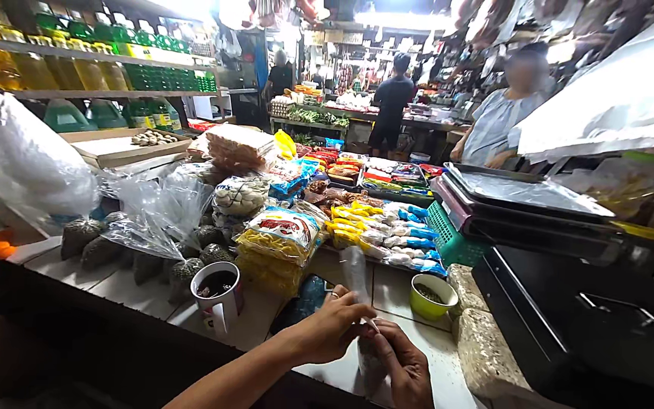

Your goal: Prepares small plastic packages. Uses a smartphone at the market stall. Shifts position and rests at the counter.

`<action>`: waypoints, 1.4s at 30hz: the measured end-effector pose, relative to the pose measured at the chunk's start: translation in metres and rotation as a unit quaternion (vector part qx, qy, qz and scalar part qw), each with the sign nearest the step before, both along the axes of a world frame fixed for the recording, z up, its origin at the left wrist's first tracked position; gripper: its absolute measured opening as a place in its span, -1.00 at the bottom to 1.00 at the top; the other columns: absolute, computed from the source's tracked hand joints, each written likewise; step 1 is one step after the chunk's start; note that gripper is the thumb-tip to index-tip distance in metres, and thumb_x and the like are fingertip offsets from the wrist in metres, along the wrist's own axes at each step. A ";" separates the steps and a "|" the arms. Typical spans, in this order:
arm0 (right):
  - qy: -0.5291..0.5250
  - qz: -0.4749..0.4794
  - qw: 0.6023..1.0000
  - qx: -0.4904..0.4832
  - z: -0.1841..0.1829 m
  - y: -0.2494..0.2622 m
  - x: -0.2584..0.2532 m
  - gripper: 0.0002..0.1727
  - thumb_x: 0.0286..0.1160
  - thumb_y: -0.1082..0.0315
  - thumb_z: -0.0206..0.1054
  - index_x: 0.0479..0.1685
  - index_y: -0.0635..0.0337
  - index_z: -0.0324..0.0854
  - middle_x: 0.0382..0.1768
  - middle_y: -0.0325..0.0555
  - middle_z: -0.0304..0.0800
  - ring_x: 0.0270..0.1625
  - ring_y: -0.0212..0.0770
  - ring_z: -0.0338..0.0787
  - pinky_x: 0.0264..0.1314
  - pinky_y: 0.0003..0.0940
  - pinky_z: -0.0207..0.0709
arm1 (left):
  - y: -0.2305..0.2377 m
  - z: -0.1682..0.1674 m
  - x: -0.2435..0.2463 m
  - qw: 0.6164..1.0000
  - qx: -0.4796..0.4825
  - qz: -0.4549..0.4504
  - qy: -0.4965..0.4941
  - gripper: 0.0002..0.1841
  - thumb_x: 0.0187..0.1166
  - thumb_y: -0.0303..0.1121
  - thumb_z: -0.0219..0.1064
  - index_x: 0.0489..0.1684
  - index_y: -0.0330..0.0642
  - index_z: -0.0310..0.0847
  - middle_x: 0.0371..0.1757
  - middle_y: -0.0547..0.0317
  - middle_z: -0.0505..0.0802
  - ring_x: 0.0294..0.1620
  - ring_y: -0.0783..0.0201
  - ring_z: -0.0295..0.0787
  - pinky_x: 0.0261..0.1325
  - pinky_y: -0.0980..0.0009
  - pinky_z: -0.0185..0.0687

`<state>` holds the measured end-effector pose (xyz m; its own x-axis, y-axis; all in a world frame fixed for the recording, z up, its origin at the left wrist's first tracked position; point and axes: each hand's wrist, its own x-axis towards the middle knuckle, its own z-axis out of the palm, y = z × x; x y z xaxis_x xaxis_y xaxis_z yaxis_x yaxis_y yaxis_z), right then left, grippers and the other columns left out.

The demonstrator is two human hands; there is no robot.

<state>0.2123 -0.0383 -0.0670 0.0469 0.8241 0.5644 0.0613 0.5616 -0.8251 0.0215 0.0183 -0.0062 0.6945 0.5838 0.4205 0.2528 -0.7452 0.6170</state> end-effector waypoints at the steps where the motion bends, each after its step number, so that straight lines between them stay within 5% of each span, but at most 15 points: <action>1: 0.009 0.017 1.000 0.007 -0.001 0.002 0.003 -0.79 0.62 0.40 0.24 -0.20 0.24 0.81 0.00 -0.12 0.88 0.26 -0.25 0.79 0.43 -0.36 0.62 | 0.002 0.000 0.001 0.997 0.064 0.040 0.035 -0.80 0.64 -0.31 0.33 -0.05 -0.23 0.79 -0.08 -0.08 0.76 0.18 -0.14 0.61 0.26 -0.14 0.44; 3: 0.059 0.063 0.996 -0.006 -0.002 0.003 0.008 -0.78 0.65 0.27 0.28 -0.21 0.14 0.82 -0.01 -0.15 0.89 0.28 -0.24 0.78 0.48 -0.33 0.58 | 0.005 -0.004 0.003 0.975 0.169 0.116 0.082 -0.78 0.66 -0.17 0.29 -0.23 -0.07 0.77 -0.06 -0.10 0.71 0.23 -0.18 0.58 0.18 -0.12 0.45; 5: 0.153 0.108 0.981 -0.055 0.002 0.003 0.013 -0.77 0.60 0.19 0.36 -0.20 0.11 0.86 0.00 -0.08 0.93 0.27 -0.20 0.83 0.44 -0.32 0.63 | 0.006 -0.019 0.010 0.930 0.302 0.189 0.092 -0.80 0.69 -0.14 0.27 -0.15 0.05 0.77 0.23 -0.10 0.77 0.47 -0.22 0.57 0.34 -0.22 0.47; 9: 0.286 0.139 0.944 -0.092 0.002 0.000 0.021 -0.78 0.53 0.18 0.45 -0.11 0.11 0.91 0.22 0.07 0.88 0.36 -0.04 0.83 0.44 -0.17 0.68 | -0.009 -0.035 0.029 0.867 0.399 0.258 0.150 -0.86 0.57 -0.42 0.28 -0.07 -0.01 0.74 0.49 0.09 0.74 0.65 -0.06 0.51 0.56 -0.38 0.21; 11: 0.243 0.086 0.964 -0.062 0.002 -0.002 0.018 -0.82 0.54 0.27 0.44 -0.10 0.09 0.93 0.32 0.03 0.84 0.40 -0.08 0.80 0.46 -0.26 0.66 | -0.038 -0.016 0.037 0.897 0.293 0.248 0.221 -0.85 0.49 -0.56 0.34 -0.11 -0.21 0.79 0.14 -0.03 0.88 0.38 -0.11 0.76 0.49 -0.43 0.34; 13: 0.082 -0.005 0.997 0.014 0.001 -0.005 0.012 -0.81 0.56 0.37 0.38 -0.06 0.09 0.93 0.38 -0.02 0.79 0.42 -0.15 0.78 0.51 -0.30 0.64 | -0.063 0.006 0.041 0.912 0.186 0.214 0.296 -0.87 0.56 -0.52 0.26 -0.14 -0.30 0.73 -0.32 -0.07 0.85 -0.19 -0.08 0.89 0.08 -0.18 0.67; 15: -0.065 -0.087 0.991 0.078 -0.001 -0.006 0.007 -0.77 0.55 0.34 0.37 0.01 0.01 0.94 0.27 -0.15 0.88 0.57 -0.13 0.64 0.72 -0.18 0.38 | -0.075 0.018 0.038 0.930 0.136 0.189 0.285 -0.81 0.57 -0.36 0.22 -0.27 -0.30 0.68 -0.56 -0.03 0.75 -0.52 0.00 0.82 -0.44 0.10 0.66; 16: -0.113 -0.109 0.982 0.104 -0.002 -0.005 0.007 -0.76 0.58 0.29 0.35 0.03 -0.05 0.93 0.22 -0.25 0.91 0.66 -0.05 0.53 0.80 -0.01 0.16 | -0.076 0.025 0.035 0.943 0.101 0.178 0.263 -0.77 0.58 -0.31 0.20 -0.32 -0.29 0.65 -0.60 -0.03 0.73 -0.56 -0.01 0.79 -0.53 0.10 0.61; 20: -0.193 -0.164 0.954 0.164 -0.002 -0.002 0.003 -0.76 0.57 0.13 0.32 -0.04 -0.12 0.91 0.12 -0.41 0.94 0.69 -0.03 0.47 0.82 0.20 -0.12 | -0.059 0.025 0.018 0.994 -0.017 0.055 0.094 -0.68 0.76 -0.25 0.02 -0.32 -0.26 0.57 -0.59 0.04 0.62 -0.55 0.08 0.67 -0.48 0.12 0.54; 24: -0.053 -0.154 0.979 0.122 -0.011 -0.001 -0.007 -0.81 0.49 0.02 0.48 -0.15 -0.14 0.87 0.23 -0.25 0.82 0.47 -0.26 0.63 0.70 -0.17 0.33 | -0.037 0.016 0.004 0.996 -0.051 -0.025 -0.065 -0.46 0.89 0.02 -0.09 0.07 -0.19 0.75 -0.05 0.10 0.76 -0.16 0.39 0.68 -0.09 0.43 0.65; 27: 0.001 -0.093 0.989 0.111 -0.012 -0.003 -0.016 -0.90 0.57 0.18 0.44 -0.12 -0.12 0.85 0.06 -0.33 0.92 0.36 -0.28 0.73 0.59 -0.26 0.46 | -0.011 0.001 -0.005 0.993 -0.037 -0.060 -0.097 -0.65 0.81 -0.43 0.08 0.46 -0.23 0.61 0.42 -0.05 0.68 0.03 0.42 0.72 0.01 0.54 0.70; 29: -0.022 -0.069 0.990 0.117 -0.015 -0.003 -0.015 -0.82 0.69 0.16 0.29 -0.08 -0.12 0.82 0.09 -0.40 0.86 0.48 -0.30 0.62 0.66 -0.31 0.39 | -0.001 -0.018 -0.002 0.985 -0.009 -0.087 -0.147 -0.67 0.67 -0.61 0.13 0.29 -0.32 0.70 0.24 -0.10 0.81 -0.04 0.36 0.79 0.01 0.49 0.72; 34: -0.114 -0.084 0.981 0.135 -0.015 -0.001 -0.010 -0.74 0.81 0.11 0.08 -0.09 -0.09 0.68 0.06 -0.42 0.79 0.61 -0.24 0.44 0.81 -0.22 0.07 | 0.003 -0.028 0.001 0.980 0.055 -0.058 -0.180 -0.83 0.64 -0.49 0.33 -0.05 -0.24 0.88 0.05 0.04 0.90 0.17 0.29 0.76 0.33 0.41 0.60; 38: -0.096 -0.074 0.986 0.112 -0.016 -0.004 -0.004 -0.80 0.78 0.07 0.16 -0.04 -0.20 0.69 0.24 -0.38 0.61 0.60 -0.35 0.40 0.71 -0.40 0.25 | 0.001 -0.020 0.005 0.981 0.138 -0.063 -0.117 -0.86 0.65 -0.49 0.30 -0.20 -0.28 0.81 -0.03 0.02 0.87 0.12 0.21 0.74 0.29 0.43 0.60; 42: -0.059 -0.072 0.992 0.091 -0.012 -0.004 0.002 -0.87 0.67 0.12 0.32 -0.10 -0.22 0.79 0.32 -0.37 0.57 0.57 -0.41 0.43 0.64 -0.48 0.35 | -0.005 -0.017 0.005 0.987 0.119 -0.081 -0.073 -0.80 0.65 -0.48 0.32 0.10 -0.31 0.76 0.07 -0.10 0.85 0.10 0.17 0.81 0.23 0.40 0.71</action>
